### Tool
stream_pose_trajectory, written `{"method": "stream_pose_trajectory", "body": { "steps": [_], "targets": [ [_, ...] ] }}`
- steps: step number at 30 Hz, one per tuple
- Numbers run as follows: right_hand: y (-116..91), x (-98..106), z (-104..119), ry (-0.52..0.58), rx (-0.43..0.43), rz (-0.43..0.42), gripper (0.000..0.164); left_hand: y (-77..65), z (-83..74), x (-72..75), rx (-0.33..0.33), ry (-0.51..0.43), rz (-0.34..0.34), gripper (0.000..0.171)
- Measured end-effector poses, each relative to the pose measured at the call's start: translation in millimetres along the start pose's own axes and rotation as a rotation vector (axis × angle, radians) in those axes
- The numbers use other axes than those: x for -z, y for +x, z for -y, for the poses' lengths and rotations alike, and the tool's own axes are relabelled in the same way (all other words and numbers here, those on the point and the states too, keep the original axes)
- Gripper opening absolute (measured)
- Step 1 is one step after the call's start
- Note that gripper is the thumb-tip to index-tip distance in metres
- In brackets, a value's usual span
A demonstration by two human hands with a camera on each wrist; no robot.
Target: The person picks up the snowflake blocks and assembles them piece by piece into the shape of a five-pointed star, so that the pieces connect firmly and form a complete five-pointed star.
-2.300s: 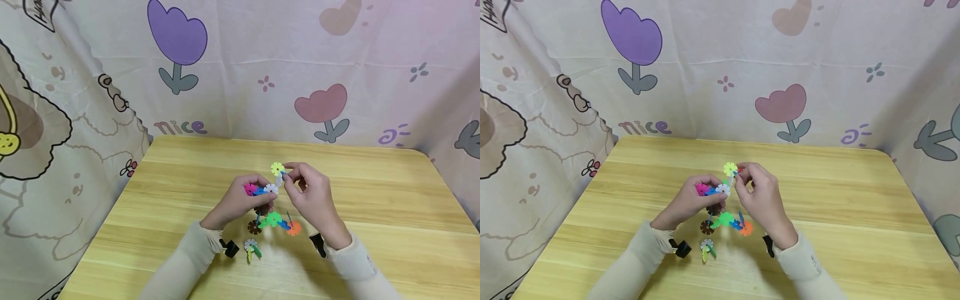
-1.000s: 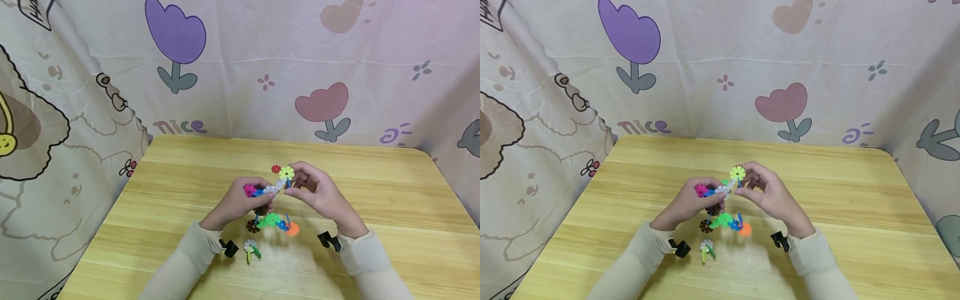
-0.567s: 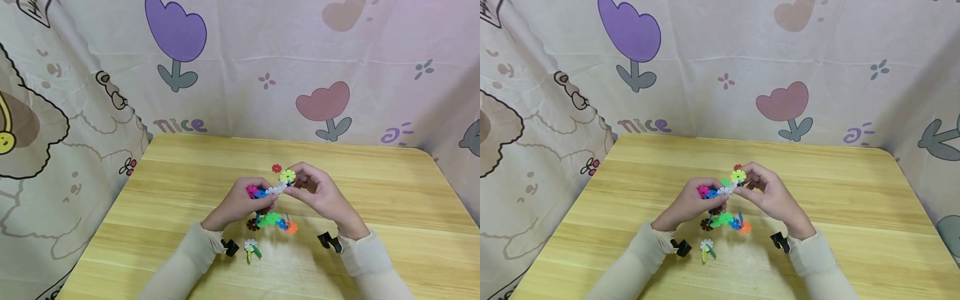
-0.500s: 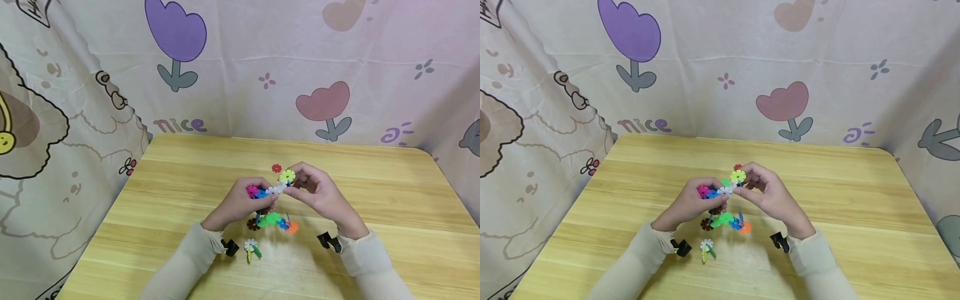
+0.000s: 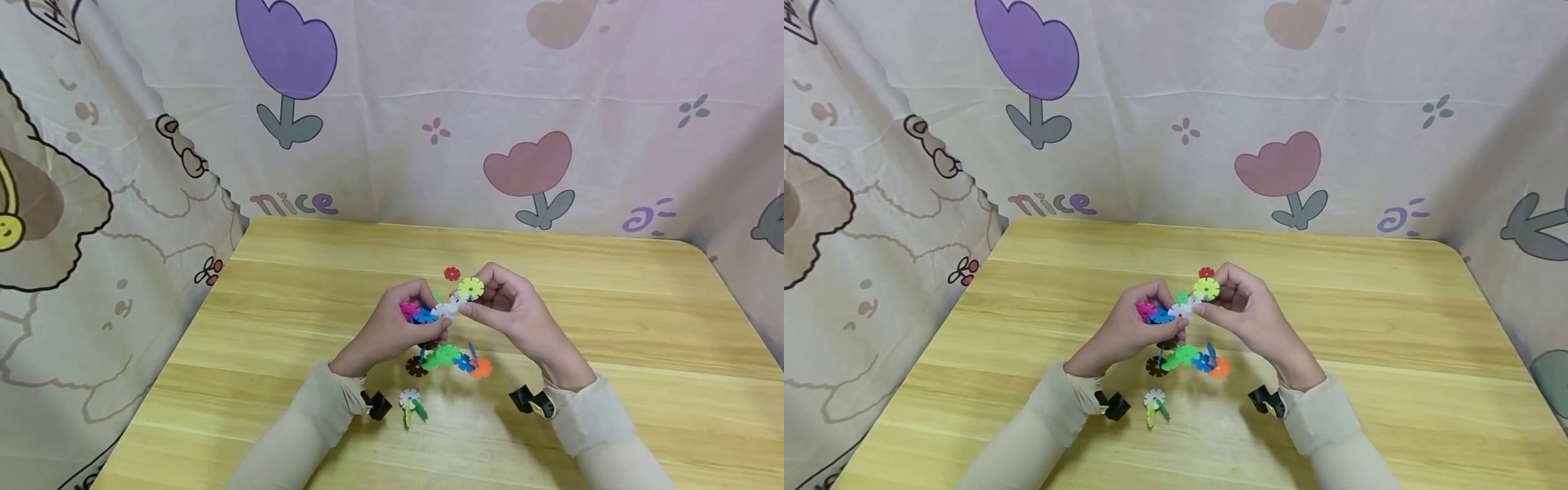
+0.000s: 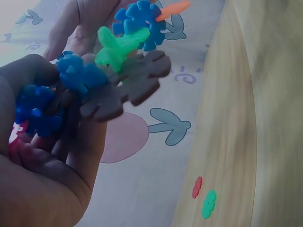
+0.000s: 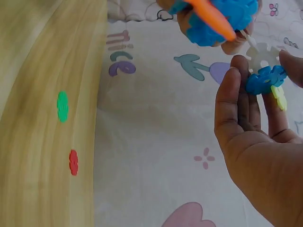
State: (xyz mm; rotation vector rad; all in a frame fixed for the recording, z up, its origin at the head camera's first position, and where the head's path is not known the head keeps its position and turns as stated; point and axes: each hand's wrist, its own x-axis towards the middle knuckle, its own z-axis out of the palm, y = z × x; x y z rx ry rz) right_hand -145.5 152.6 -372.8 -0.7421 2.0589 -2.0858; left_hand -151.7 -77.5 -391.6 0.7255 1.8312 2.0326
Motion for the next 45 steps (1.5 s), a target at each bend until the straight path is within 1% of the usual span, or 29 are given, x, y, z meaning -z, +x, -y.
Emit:
{"method": "stream_pose_trajectory", "body": {
  "steps": [5, 12, 17, 24, 30, 35, 38, 45],
  "targets": [
    [-0.4, -0.1, -1.2, 0.028, -0.013, 0.01, 0.015, 0.0, -1.4, -1.6, 0.007, -0.001, 0.018, 0.02],
    [-0.5, -3.4, -4.3, 0.054, 0.015, 0.025, 0.016, -1.8, -4.1, -2.3, 0.03, 0.003, 0.0, 0.019],
    [-1.0, -4.6, -0.8, 0.026, -0.004, 0.011, 0.016, -1.2, -4.1, -2.0, 0.029, 0.009, 0.007, 0.019],
    [-1.3, -5.1, 0.8, -0.001, -0.019, 0.004, 0.018, -0.4, -4.9, -1.9, 0.032, -0.013, 0.019, 0.019],
    [0.1, -6.4, 1.1, -0.054, -0.025, -0.016, 0.016, 0.0, -3.7, -1.6, 0.033, -0.016, 0.005, 0.02],
    [1.3, -6.8, -0.3, -0.036, -0.018, -0.011, 0.017, 0.5, -1.6, 0.5, 0.032, -0.016, 0.01, 0.02],
    [1.6, -7.8, -1.0, -0.03, -0.027, -0.016, 0.017, 1.3, 0.0, 1.2, 0.027, -0.018, 0.008, 0.019],
    [1.2, -5.8, -0.9, -0.064, -0.006, -0.034, 0.018, 3.4, 0.3, -1.4, 0.027, -0.044, -0.011, 0.019]
  ]
}}
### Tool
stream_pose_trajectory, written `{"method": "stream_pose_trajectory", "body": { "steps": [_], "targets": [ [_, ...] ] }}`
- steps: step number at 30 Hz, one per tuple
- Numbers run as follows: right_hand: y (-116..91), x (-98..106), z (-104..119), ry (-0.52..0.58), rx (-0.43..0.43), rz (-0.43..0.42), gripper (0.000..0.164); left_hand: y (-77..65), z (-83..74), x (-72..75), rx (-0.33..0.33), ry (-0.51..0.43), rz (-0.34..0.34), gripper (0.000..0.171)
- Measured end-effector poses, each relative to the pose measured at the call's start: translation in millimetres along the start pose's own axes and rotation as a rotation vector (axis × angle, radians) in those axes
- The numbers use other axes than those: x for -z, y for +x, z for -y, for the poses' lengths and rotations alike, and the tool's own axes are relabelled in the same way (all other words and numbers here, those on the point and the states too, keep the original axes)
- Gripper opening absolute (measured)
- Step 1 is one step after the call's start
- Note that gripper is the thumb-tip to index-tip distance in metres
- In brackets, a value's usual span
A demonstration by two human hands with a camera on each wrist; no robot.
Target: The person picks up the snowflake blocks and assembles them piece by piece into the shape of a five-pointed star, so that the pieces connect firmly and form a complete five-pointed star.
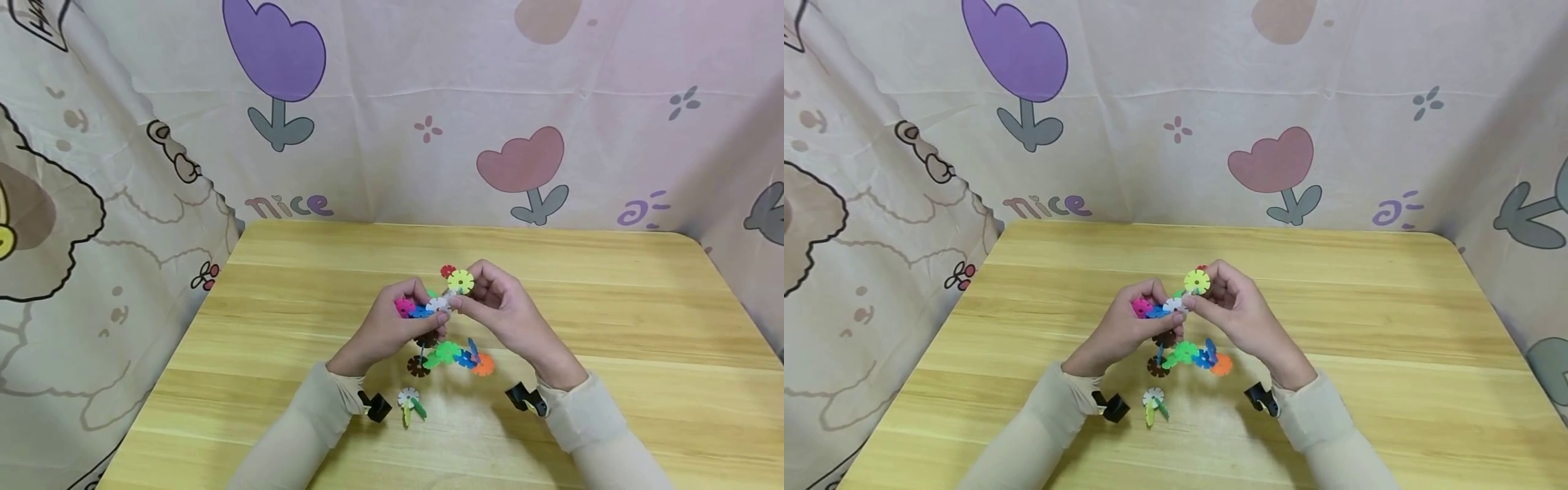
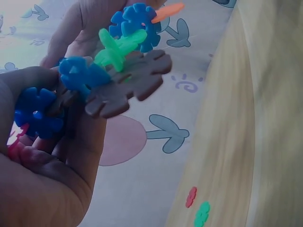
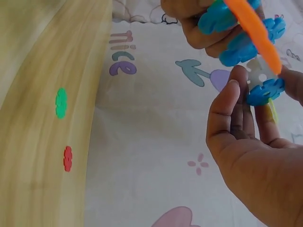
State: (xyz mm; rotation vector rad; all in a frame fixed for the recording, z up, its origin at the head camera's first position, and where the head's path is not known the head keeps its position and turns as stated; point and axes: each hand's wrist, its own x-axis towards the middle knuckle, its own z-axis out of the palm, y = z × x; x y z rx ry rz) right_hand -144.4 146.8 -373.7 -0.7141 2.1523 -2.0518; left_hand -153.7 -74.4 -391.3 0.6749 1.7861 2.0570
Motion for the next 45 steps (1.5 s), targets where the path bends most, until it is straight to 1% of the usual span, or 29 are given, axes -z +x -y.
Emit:
{"method": "stream_pose_trajectory", "body": {
  "steps": [3, 6, 8, 10, 13, 16, 18, 21, 24, 26, 28, 31, 32, 35, 39, 42, 45],
  "targets": [
    [-1.3, 2.7, 0.1, -0.012, 0.015, -0.007, 0.023, 0.0, -0.7, 0.1, 0.013, -0.012, -0.015, 0.021],
    [-2.8, 6.9, -0.2, -0.023, 0.045, -0.021, 0.025, -0.6, -1.4, 1.8, 0.015, -0.007, -0.038, 0.023],
    [-3.4, 10.2, -0.3, -0.046, 0.063, -0.024, 0.022, -1.1, -1.8, 3.4, 0.005, 0.001, -0.053, 0.021],
    [-4.0, 13.6, -0.5, -0.086, 0.062, -0.01, 0.02, -1.4, -1.8, 5.4, -0.016, 0.011, -0.066, 0.02],
    [-5.1, 18.2, -0.7, -0.152, 0.024, 0.068, 0.018, -1.6, -2.8, 7.1, -0.054, 0.023, -0.084, 0.026],
    [-7.3, 21.2, -1.7, -0.217, -0.031, 0.182, 0.019, -1.8, -3.7, 8.3, -0.07, 0.036, -0.106, 0.031],
    [-8.2, 21.6, -2.3, -0.238, -0.06, 0.247, 0.021, -2.2, -4.8, 8.6, -0.066, 0.035, -0.122, 0.029],
    [-8.5, 20.7, -3.0, -0.251, -0.08, 0.29, 0.02, -2.7, -5.6, 9.6, -0.055, 0.037, -0.139, 0.024],
    [-8.2, 20.2, -3.1, -0.246, -0.09, 0.273, 0.017, -3.2, -6.3, 10.9, -0.057, 0.013, -0.124, 0.023],
    [-8.2, 21.0, -3.0, -0.247, -0.093, 0.246, 0.016, -3.3, -6.3, 12.2, -0.061, -0.024, -0.1, 0.027],
    [-8.4, 22.5, -2.7, -0.249, -0.092, 0.216, 0.016, -3.5, -5.9, 13.4, -0.065, -0.08, -0.074, 0.033],
    [-9.0, 24.5, -1.7, -0.257, -0.092, 0.179, 0.014, -3.9, -4.9, 14.3, -0.072, -0.146, -0.052, 0.039],
    [-9.0, 24.8, -1.3, -0.258, -0.09, 0.173, 0.014, -4.0, -4.8, 14.2, -0.072, -0.152, -0.049, 0.041],
    [-7.8, 23.5, -0.1, -0.253, -0.09, 0.168, 0.012, -3.6, -4.6, 12.5, -0.052, -0.12, -0.061, 0.045],
    [-4.3, 19.6, 1.9, -0.222, -0.1, 0.168, 0.011, -0.5, -5.0, 10.7, -0.029, -0.024, -0.108, 0.042],
    [-2.5, 17.9, 3.6, -0.212, -0.102, 0.162, 0.01, 1.5, -6.4, 11.7, -0.041, 0.016, -0.147, 0.037],
    [-1.7, 17.6, 5.0, -0.21, -0.088, 0.169, 0.01, 1.7, -9.3, 13.9, -0.051, 0.036, -0.167, 0.035]
  ]
}}
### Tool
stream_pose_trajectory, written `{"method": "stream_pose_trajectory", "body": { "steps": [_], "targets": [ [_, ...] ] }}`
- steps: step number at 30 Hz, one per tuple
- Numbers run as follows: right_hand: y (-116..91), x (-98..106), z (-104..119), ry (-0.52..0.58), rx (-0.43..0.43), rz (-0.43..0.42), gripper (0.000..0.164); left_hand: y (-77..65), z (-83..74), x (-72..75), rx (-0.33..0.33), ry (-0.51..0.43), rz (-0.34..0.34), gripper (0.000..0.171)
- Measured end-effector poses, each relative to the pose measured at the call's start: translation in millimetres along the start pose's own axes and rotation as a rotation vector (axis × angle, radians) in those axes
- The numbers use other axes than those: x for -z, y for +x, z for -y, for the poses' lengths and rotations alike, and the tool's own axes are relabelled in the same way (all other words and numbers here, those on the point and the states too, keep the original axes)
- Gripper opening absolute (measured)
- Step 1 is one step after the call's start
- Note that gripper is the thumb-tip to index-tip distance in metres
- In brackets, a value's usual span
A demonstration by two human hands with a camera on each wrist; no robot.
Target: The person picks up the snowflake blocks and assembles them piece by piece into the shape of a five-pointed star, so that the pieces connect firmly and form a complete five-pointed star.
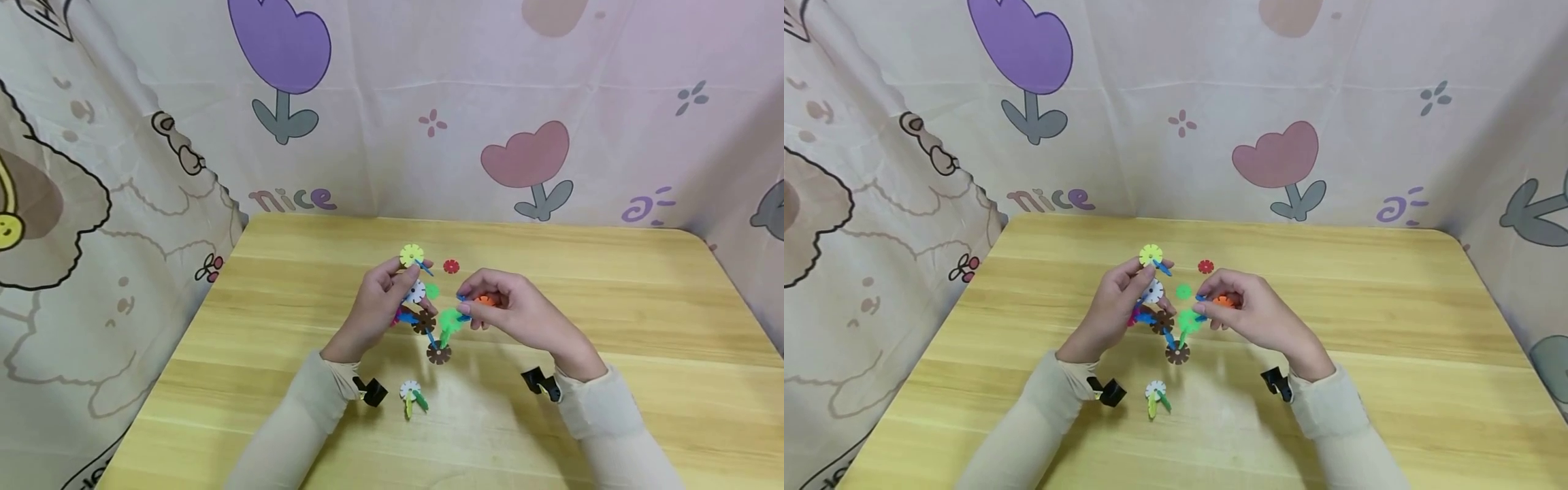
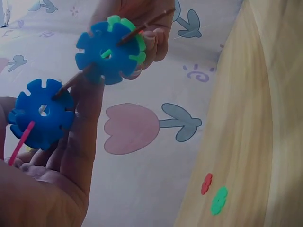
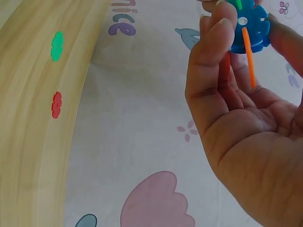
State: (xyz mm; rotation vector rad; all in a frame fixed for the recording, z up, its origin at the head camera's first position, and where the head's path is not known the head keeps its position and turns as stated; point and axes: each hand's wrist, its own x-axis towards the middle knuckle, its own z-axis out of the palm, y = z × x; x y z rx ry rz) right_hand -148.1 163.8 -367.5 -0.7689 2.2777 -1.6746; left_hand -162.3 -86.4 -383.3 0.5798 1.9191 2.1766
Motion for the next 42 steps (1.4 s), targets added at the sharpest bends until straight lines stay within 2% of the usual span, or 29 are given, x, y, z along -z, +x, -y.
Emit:
{"method": "stream_pose_trajectory", "body": {
  "steps": [8, 11, 15, 19, 23, 28, 33, 36, 42],
  "targets": [
    [0.3, 7.5, -3.8, -0.014, 0.068, -0.002, 0.015, -1.1, -9.5, 9.5, -0.035, 0.085, -0.014, 0.036],
    [-0.2, 12.9, -7.7, -0.015, 0.065, -0.011, 0.018, -1.2, -12.3, 12.7, -0.04, 0.078, -0.007, 0.036],
    [0.7, 17.2, -12.8, -0.001, 0.031, -0.015, 0.018, -2.4, -15.1, 16.7, -0.035, 0.072, 0.001, 0.035],
    [5.4, 16.4, -21.2, -0.03, -0.062, -0.03, 0.016, -4.1, -22.2, 26.0, -0.031, 0.107, 0.002, 0.035],
    [11.4, 12.1, -34.9, -0.118, -0.155, -0.044, 0.011, -7.0, -30.7, 39.4, -0.05, 0.142, -0.027, 0.036],
    [23.6, 5.9, -49.9, -0.307, -0.219, -0.035, 0.01, -10.7, -35.9, 50.9, -0.063, 0.112, -0.049, 0.041],
    [49.9, 2.8, -60.2, -0.494, -0.278, -0.005, 0.025, -11.5, -33.9, 50.9, -0.07, 0.089, -0.031, 0.04],
    [68.8, 5.5, -64.6, -0.565, -0.292, 0.012, 0.034, -12.3, -32.3, 48.3, -0.066, 0.093, -0.022, 0.038],
    [99.6, 13.2, -71.4, -0.641, -0.341, 0.071, 0.032, -9.8, -27.9, 43.0, -0.066, 0.097, 0.014, 0.035]
  ]
}}
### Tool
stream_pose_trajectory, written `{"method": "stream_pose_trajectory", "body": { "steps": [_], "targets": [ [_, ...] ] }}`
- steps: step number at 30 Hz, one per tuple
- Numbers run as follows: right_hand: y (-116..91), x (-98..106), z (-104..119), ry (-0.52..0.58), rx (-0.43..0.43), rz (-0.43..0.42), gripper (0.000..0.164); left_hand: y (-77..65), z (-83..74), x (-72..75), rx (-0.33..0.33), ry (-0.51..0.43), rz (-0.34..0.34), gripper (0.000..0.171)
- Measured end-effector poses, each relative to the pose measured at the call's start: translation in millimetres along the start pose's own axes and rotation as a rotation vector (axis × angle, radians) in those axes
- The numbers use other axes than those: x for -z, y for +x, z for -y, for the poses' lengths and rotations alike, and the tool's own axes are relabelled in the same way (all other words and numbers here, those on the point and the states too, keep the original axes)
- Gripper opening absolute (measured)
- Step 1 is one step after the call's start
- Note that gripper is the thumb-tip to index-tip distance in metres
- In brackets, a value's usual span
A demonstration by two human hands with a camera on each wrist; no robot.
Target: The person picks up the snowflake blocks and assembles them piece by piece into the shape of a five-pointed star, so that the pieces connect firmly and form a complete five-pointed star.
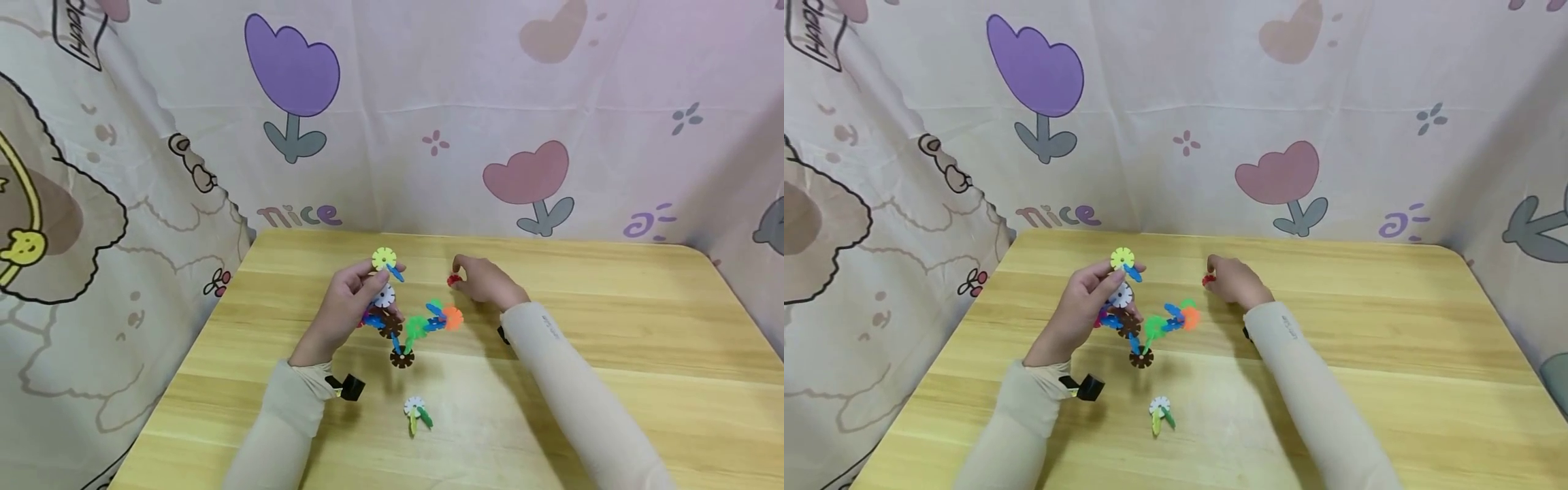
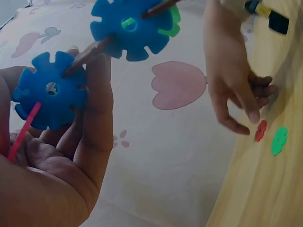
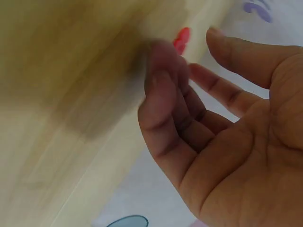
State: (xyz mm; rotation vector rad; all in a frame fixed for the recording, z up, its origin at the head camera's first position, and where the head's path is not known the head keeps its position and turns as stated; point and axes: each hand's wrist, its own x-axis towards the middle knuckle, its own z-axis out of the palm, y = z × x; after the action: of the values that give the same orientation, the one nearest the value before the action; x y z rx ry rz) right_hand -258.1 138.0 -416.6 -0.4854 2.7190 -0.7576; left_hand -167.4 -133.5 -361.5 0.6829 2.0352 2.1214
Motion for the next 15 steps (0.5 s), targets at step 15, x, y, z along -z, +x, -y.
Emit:
{"method": "stream_pose_trajectory", "body": {
  "steps": [15],
  "targets": [
    [16.0, -5.0, -8.3, 0.087, -0.034, 0.085, 0.024, -2.4, -2.3, -5.3, 0.05, -0.022, 0.017, 0.036]
  ]
}}
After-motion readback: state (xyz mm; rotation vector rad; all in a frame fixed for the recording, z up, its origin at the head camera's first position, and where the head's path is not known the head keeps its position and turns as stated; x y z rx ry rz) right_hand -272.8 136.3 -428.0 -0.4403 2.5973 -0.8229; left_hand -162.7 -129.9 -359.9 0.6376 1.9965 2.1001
